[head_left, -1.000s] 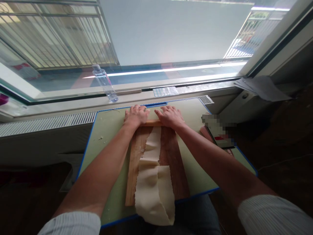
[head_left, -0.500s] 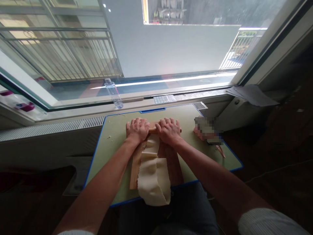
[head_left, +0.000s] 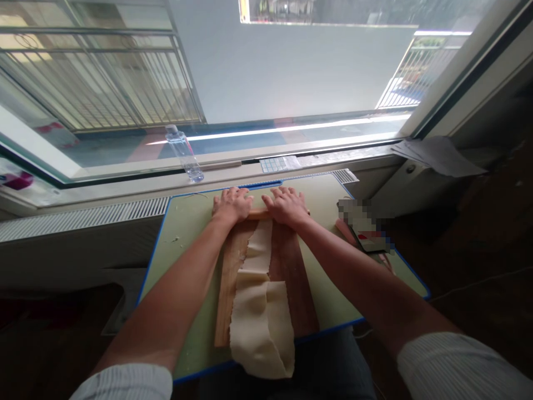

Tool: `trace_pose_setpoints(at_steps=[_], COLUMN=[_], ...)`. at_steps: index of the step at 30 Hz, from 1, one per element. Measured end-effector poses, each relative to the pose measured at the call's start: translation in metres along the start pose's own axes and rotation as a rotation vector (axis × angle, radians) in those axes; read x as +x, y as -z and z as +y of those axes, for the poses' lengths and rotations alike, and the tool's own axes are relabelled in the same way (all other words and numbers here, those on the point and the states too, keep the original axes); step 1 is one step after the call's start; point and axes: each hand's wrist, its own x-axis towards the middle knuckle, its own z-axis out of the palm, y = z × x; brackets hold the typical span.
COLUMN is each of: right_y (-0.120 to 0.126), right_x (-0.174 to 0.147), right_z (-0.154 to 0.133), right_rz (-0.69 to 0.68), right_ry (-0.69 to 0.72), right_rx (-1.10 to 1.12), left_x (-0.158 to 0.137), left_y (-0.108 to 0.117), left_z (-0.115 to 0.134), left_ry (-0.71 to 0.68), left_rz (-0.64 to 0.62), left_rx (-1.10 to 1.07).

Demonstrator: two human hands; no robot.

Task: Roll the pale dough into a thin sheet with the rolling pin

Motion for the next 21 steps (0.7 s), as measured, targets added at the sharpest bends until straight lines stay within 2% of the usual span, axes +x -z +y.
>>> trace_pose_setpoints(at_steps=[5, 9, 16, 21], right_y=[0.000, -0.001, -0.009, -0.012], right_x=[0.020, 0.015, -0.034, -0.081], right_z=[0.005, 0.004, -0.005, -0.004], right_rz=[-0.032, -0.019, 0.175, 0.207], right_ry=[-0.005, -0.009, 0.045, 0.120], right_rx=[0.053, 0.039, -0.070, -0.062], left_x=[0.023, 0.019, -0.034, -0.080], left_y=[-0.001, 0.001, -0.003, -0.002], left_z=[-0.001, 0.000, 0.002, -0.004], left_ry=[0.009, 0.021, -0.017, -0.096], left_rz=[-0.007, 0.014, 0.121, 0.154], left_rx=[0.007, -0.013, -0.010, 0.025])
